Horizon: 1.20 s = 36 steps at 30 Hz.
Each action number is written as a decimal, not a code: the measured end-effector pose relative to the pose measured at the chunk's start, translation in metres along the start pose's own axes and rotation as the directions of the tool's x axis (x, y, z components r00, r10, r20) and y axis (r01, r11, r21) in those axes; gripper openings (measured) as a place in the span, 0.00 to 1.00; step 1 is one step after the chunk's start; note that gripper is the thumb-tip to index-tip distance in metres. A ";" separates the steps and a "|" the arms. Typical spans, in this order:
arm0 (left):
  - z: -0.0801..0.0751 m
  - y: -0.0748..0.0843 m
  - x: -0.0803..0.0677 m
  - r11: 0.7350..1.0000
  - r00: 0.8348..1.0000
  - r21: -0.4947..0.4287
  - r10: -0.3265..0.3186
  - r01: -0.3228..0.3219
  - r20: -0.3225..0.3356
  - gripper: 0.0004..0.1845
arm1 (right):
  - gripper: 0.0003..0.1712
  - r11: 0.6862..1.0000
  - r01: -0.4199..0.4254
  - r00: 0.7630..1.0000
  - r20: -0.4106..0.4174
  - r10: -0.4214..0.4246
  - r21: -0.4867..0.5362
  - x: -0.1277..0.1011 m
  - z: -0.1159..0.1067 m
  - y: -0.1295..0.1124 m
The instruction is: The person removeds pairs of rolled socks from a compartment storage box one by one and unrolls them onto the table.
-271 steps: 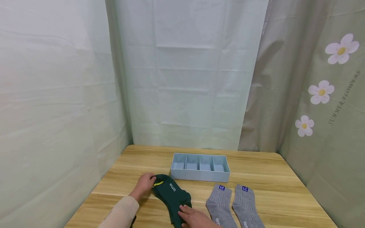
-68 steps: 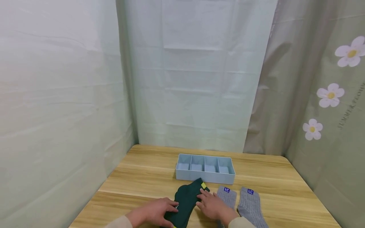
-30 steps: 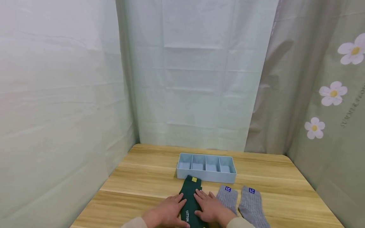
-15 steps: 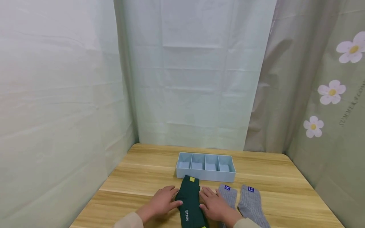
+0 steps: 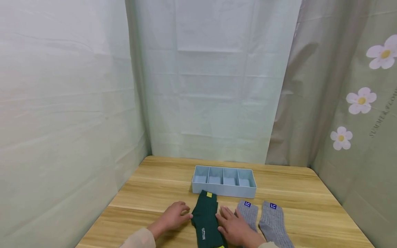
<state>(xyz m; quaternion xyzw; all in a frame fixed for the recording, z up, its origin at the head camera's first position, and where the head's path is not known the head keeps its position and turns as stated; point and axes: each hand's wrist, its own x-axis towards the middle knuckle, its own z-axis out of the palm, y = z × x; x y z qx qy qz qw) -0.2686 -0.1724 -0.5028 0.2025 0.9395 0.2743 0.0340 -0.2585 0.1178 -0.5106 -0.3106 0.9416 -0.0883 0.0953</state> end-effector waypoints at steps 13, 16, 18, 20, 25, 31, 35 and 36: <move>0.007 0.006 0.003 0.999 0.999 -0.030 0.023 -0.024 -0.038 0.12 | 0.33 0.998 -0.024 0.999 0.032 0.022 0.064 0.001 0.006 0.005; 0.009 0.006 0.005 0.999 0.996 -0.028 0.042 -0.044 -0.074 0.09 | 0.33 0.998 -0.029 0.999 0.034 0.027 0.062 0.000 0.005 0.003; 0.011 0.006 0.007 0.998 0.994 -0.014 0.054 -0.055 -0.094 0.06 | 0.32 0.998 -0.032 0.999 0.035 0.030 0.056 -0.001 0.004 0.002; 0.013 0.006 0.009 0.998 0.992 0.011 0.064 -0.063 -0.110 0.04 | 0.32 0.998 -0.037 0.999 0.034 0.035 0.054 -0.001 0.003 0.000; 0.017 0.008 0.011 0.996 0.986 0.058 0.071 -0.063 -0.149 0.04 | 0.32 0.999 -0.035 0.999 0.032 0.033 0.041 0.000 0.003 0.000; 0.018 0.009 0.012 0.997 0.985 0.073 0.050 -0.038 -0.164 0.04 | 0.32 0.998 -0.031 0.999 0.026 0.029 0.047 0.000 0.005 0.002; 0.018 0.007 0.013 0.994 0.982 0.090 0.080 -0.065 -0.170 0.04 | 0.31 0.999 -0.024 1.000 0.017 0.023 0.039 -0.001 0.004 0.002; 0.018 0.007 0.013 0.993 0.981 0.094 0.087 -0.071 -0.173 0.04 | 0.31 0.999 -0.024 1.000 0.016 0.024 0.033 -0.001 0.004 0.001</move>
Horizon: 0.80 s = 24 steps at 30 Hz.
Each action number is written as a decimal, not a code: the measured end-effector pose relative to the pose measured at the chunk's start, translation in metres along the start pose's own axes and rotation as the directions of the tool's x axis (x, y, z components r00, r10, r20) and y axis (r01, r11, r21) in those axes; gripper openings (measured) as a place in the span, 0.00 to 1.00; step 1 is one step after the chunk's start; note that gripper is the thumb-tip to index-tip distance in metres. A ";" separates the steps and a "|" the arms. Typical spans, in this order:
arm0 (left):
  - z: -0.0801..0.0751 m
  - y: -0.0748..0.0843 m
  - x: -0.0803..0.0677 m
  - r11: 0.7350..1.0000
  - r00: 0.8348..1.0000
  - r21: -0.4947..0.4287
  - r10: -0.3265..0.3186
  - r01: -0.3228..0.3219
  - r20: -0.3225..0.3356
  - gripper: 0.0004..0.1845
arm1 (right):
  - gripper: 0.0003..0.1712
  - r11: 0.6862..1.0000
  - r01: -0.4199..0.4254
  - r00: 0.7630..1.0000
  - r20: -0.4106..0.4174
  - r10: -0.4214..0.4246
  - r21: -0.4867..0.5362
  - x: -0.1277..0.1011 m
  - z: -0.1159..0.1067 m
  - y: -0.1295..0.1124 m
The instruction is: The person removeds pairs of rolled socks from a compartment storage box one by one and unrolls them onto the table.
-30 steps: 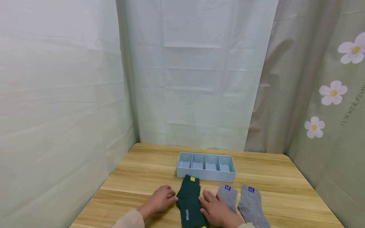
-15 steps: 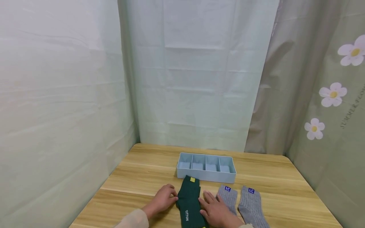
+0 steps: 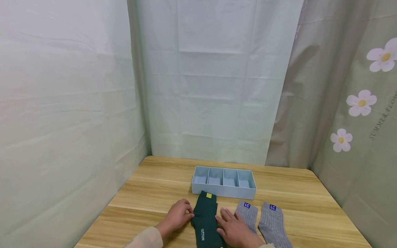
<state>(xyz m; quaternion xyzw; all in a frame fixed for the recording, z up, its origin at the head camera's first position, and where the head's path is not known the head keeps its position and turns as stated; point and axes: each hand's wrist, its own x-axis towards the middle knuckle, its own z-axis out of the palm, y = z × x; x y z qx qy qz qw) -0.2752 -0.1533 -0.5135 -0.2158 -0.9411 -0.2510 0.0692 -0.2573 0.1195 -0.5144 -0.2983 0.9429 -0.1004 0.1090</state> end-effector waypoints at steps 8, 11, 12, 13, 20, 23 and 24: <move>-0.006 -0.001 0.001 0.998 0.999 -0.050 -0.046 0.044 -0.021 0.04 | 0.31 1.000 -0.004 1.000 0.009 0.004 -0.010 0.001 0.001 0.001; -0.006 -0.002 0.000 0.990 0.998 -0.127 -0.056 0.054 -0.017 0.05 | 0.30 0.999 0.000 1.000 0.009 0.000 -0.041 0.002 0.001 0.000; -0.006 -0.002 -0.001 0.986 0.998 -0.159 -0.059 0.056 -0.014 0.05 | 0.30 0.999 0.001 1.000 0.009 0.000 -0.051 0.001 0.001 0.000; -0.005 -0.002 -0.001 0.980 0.998 -0.189 -0.062 0.059 -0.012 0.05 | 0.30 0.998 0.002 1.000 0.010 -0.001 -0.060 0.002 0.001 0.000; -0.002 -0.002 0.000 0.885 0.988 -0.441 -0.150 0.148 0.030 0.09 | 0.30 0.997 -0.008 1.000 0.019 0.010 -0.074 0.003 -0.001 -0.003; -0.001 -0.003 0.000 0.872 0.988 -0.467 -0.149 0.146 0.031 0.08 | 0.30 0.998 -0.014 1.000 0.018 0.016 -0.069 0.004 -0.002 -0.004; -0.001 -0.004 -0.001 0.873 0.989 -0.467 -0.145 0.142 0.030 0.07 | 0.30 0.997 -0.016 1.000 0.016 0.017 -0.070 0.004 -0.002 -0.004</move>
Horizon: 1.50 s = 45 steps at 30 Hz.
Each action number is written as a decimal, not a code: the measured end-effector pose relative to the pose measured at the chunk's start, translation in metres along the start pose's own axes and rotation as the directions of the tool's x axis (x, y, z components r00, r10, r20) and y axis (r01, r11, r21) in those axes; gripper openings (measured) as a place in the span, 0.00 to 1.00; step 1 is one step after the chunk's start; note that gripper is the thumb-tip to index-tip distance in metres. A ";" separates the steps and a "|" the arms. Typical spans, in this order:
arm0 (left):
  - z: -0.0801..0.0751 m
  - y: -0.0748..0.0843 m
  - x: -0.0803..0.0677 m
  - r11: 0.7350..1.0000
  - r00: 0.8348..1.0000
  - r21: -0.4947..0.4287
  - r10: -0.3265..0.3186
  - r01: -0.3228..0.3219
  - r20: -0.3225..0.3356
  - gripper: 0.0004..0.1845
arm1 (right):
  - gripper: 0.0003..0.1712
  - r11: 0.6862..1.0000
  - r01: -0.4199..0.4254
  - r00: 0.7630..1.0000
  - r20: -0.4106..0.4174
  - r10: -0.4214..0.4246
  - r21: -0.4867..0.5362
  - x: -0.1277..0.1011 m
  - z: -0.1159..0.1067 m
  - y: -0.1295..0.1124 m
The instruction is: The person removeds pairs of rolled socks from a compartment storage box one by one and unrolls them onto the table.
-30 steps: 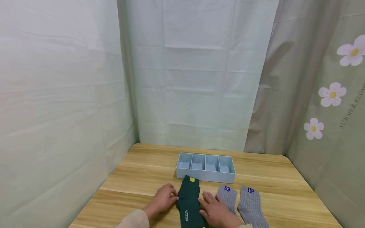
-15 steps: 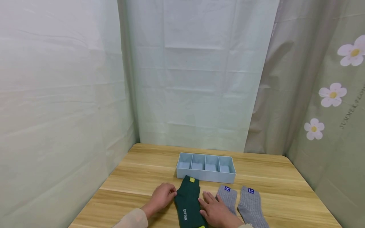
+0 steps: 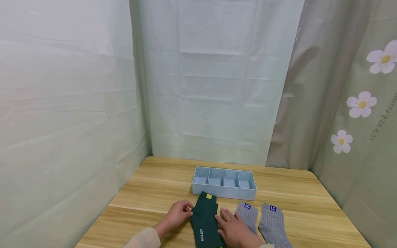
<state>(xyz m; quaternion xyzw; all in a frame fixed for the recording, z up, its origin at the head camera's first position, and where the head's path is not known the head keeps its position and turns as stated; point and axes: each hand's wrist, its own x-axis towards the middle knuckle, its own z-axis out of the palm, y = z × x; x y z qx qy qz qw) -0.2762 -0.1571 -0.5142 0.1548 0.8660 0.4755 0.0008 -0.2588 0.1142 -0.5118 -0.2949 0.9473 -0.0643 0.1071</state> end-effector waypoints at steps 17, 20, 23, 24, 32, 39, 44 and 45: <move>-0.013 -0.003 -0.003 0.969 0.971 -0.092 -0.221 0.229 0.087 0.20 | 0.29 1.000 0.020 1.000 -0.002 -0.020 -0.019 0.000 -0.003 -0.001; -0.012 -0.002 -0.005 0.971 0.974 -0.099 -0.207 0.216 0.093 0.19 | 0.29 1.000 0.018 1.000 0.004 -0.018 -0.018 0.001 -0.002 -0.001; -0.011 -0.003 -0.007 0.975 0.978 -0.106 -0.185 0.195 0.094 0.17 | 0.30 1.000 0.015 1.000 0.014 -0.015 -0.005 0.002 -0.001 0.000; -0.011 -0.003 -0.007 0.975 0.978 -0.111 -0.184 0.194 0.095 0.16 | 0.31 1.000 0.013 1.000 0.019 -0.014 0.003 0.002 -0.002 0.000; -0.008 -0.002 -0.008 0.978 0.983 -0.121 -0.164 0.172 0.079 0.13 | 0.36 0.999 0.053 0.996 0.065 -0.053 0.010 -0.001 -0.005 -0.002; -0.007 -0.001 -0.011 0.984 0.989 -0.116 -0.130 0.137 0.067 0.11 | 0.44 0.990 0.141 0.987 0.077 -0.139 -0.021 -0.003 0.006 0.002; -0.009 -0.003 -0.013 0.988 0.994 -0.114 -0.100 0.103 0.037 0.10 | 0.51 0.992 0.117 0.990 0.083 -0.113 -0.040 -0.004 0.008 0.006; -0.009 -0.003 -0.014 0.989 0.995 -0.111 -0.090 0.093 0.031 0.10 | 0.51 0.993 0.113 0.991 0.081 -0.110 -0.041 -0.004 0.008 0.007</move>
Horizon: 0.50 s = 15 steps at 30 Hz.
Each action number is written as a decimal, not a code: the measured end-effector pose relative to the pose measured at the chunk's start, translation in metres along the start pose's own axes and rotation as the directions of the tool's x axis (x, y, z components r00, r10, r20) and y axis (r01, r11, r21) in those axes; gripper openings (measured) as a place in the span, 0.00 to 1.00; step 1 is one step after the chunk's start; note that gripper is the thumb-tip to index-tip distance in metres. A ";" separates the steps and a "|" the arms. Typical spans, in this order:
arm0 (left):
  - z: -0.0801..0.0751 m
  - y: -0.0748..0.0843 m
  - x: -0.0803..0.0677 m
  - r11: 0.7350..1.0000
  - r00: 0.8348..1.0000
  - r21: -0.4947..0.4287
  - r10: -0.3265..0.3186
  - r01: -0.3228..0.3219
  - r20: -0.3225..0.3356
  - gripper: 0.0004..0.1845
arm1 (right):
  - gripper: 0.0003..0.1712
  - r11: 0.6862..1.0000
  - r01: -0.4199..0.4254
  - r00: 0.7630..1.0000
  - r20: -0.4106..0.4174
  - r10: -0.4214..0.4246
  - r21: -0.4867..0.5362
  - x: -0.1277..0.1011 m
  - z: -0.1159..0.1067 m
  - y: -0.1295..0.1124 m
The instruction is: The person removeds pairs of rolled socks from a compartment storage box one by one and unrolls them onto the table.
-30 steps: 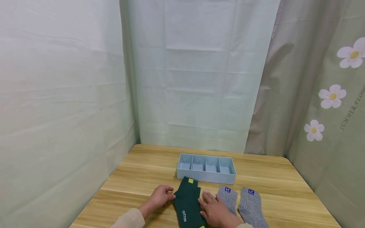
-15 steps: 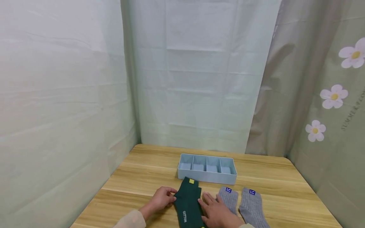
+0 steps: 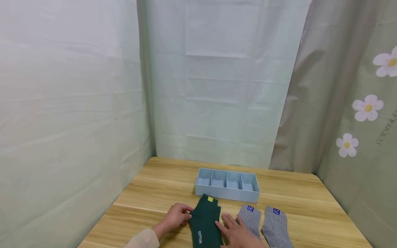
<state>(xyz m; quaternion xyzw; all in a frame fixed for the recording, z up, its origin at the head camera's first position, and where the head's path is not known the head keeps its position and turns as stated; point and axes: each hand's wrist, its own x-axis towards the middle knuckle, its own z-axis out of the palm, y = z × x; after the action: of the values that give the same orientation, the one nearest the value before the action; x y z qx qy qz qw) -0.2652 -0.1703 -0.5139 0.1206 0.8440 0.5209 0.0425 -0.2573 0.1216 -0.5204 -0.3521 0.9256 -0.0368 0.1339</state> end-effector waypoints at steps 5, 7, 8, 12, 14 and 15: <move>-0.006 -0.006 -0.003 1.000 1.000 0.023 0.014 -0.014 -0.011 0.10 | 0.51 1.000 0.002 1.000 -0.009 -0.002 -0.004 -0.002 0.001 0.003; -0.011 -0.008 -0.005 0.999 1.000 0.032 0.021 -0.020 -0.022 0.10 | 0.50 1.000 0.007 1.000 -0.027 -0.008 -0.012 -0.002 0.001 0.003; -0.013 -0.009 -0.006 0.999 0.999 0.037 0.022 -0.021 -0.026 0.10 | 0.50 1.000 0.007 0.999 -0.033 -0.007 -0.013 -0.001 0.001 0.002; -0.024 -0.013 -0.009 0.999 0.999 0.048 0.022 -0.021 -0.037 0.10 | 0.52 1.000 -0.015 0.999 -0.041 0.015 -0.003 0.000 0.001 0.001; -0.030 -0.016 -0.010 0.998 0.999 0.056 0.012 -0.010 -0.039 0.10 | 0.52 1.000 -0.028 0.999 -0.040 0.029 0.011 0.001 0.002 0.001; -0.033 -0.017 -0.011 0.998 0.999 0.061 0.012 -0.009 -0.044 0.10 | 0.53 0.999 -0.033 0.999 -0.040 0.034 0.019 0.001 0.002 0.001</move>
<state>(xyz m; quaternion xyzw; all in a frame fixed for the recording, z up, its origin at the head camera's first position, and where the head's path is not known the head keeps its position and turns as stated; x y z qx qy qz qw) -0.2636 -0.2092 -0.5143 0.1148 0.8596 0.4977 0.0175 -0.2578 0.1216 -0.5224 -0.3346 0.9335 -0.0502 0.1188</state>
